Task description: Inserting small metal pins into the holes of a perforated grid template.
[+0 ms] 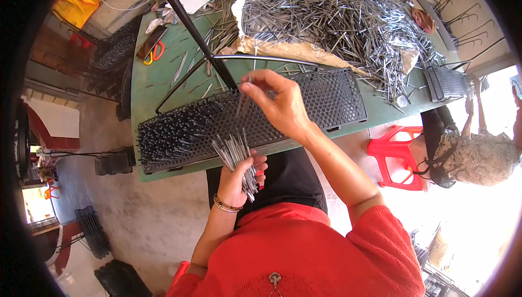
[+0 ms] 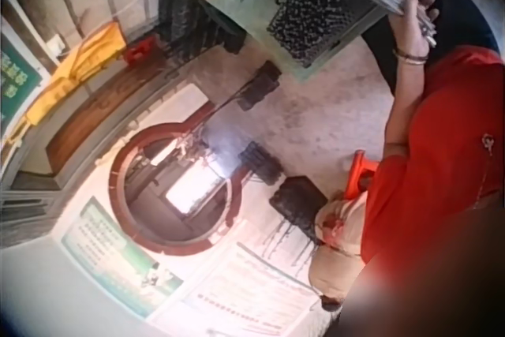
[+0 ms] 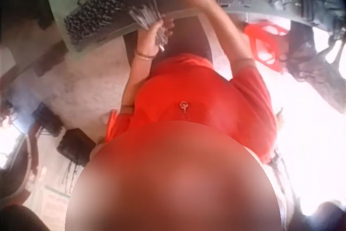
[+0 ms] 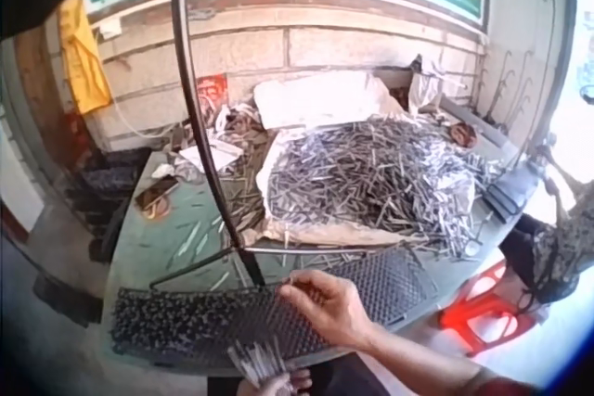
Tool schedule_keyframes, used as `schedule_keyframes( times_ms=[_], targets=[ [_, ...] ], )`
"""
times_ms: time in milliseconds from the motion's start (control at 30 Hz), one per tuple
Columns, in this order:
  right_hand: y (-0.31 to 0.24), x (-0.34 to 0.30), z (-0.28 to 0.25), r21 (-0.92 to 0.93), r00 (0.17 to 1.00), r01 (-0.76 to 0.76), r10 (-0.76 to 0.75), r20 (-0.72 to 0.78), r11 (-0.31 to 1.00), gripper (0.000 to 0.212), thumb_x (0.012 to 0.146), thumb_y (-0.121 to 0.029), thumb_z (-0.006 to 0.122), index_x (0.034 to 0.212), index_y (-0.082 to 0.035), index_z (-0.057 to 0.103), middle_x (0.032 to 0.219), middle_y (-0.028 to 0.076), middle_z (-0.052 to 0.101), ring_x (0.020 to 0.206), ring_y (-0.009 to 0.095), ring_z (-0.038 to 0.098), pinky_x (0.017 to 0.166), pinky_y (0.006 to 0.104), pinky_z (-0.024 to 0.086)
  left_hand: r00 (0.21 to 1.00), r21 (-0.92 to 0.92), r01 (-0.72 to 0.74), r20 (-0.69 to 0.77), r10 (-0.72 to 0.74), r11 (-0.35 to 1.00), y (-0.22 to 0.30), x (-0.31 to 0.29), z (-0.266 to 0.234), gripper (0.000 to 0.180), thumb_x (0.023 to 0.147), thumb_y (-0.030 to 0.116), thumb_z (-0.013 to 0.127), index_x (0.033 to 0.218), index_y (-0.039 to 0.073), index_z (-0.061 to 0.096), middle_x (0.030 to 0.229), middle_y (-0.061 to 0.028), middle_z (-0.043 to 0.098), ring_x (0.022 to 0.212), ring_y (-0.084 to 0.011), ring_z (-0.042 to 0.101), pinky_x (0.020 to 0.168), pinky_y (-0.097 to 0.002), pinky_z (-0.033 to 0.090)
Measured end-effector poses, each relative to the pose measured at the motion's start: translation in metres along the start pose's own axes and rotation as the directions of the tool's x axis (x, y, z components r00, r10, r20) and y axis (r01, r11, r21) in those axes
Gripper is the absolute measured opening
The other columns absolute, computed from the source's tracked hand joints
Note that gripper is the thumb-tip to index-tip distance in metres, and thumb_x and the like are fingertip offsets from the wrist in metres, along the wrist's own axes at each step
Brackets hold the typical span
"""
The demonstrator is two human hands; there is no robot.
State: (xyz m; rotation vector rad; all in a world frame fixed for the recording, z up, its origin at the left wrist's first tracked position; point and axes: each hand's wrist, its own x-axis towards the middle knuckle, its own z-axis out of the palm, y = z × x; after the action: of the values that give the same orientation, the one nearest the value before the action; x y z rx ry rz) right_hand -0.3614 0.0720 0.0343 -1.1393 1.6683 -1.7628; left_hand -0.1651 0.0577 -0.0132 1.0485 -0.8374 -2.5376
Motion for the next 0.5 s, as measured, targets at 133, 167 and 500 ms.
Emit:
schedule_keyframes(
  times_ms=[133, 167, 500],
  targets=[
    [0.008, 0.023, 0.015, -0.217, 0.972, 0.224, -0.235, -0.028, 0.950, 0.016, 0.086, -0.009, 0.065, 0.101, -0.001, 0.063, 0.085, 0.005, 0.068, 0.078, 0.009, 0.062, 0.071, 0.0237, 0.049, 1.000, 0.004, -0.012, -0.006, 0.012, 1.000, 0.000, -0.001, 0.003, 0.025, 0.090, 0.010, 0.056, 0.112, 0.000, 0.054, 0.101, -0.0177, 0.065, 0.088, -0.0242, 0.066, 0.067, -0.0344, 0.058],
    [0.014, 0.027, 0.018, -0.246, 0.964, 0.256, -0.267, -0.013, 0.935, 0.016, 0.085, -0.008, 0.066, 0.100, -0.002, 0.064, 0.084, 0.006, 0.068, 0.077, 0.010, 0.062, 0.070, 0.0245, 0.049, 1.000, 0.009, -0.001, 0.007, 0.001, 1.000, 0.001, -0.002, 0.003, 0.024, 0.090, 0.010, 0.056, 0.112, 0.000, 0.054, 0.101, -0.0178, 0.065, 0.088, -0.0243, 0.066, 0.067, -0.0346, 0.058],
    [0.031, 0.031, 0.029, -0.411, 0.887, 0.452, -0.450, 0.109, 0.792, 0.017, 0.081, -0.007, 0.068, 0.097, -0.003, 0.065, 0.089, 0.009, 0.066, 0.080, 0.024, 0.065, 0.069, 0.0306, 0.052, 0.999, 0.026, 0.027, 0.023, -0.028, 0.999, 0.000, -0.002, -0.004, 0.026, 0.089, 0.012, 0.058, 0.111, 0.000, 0.054, 0.101, -0.0171, 0.065, 0.086, -0.0233, 0.067, 0.068, -0.0339, 0.058]
  ],
)
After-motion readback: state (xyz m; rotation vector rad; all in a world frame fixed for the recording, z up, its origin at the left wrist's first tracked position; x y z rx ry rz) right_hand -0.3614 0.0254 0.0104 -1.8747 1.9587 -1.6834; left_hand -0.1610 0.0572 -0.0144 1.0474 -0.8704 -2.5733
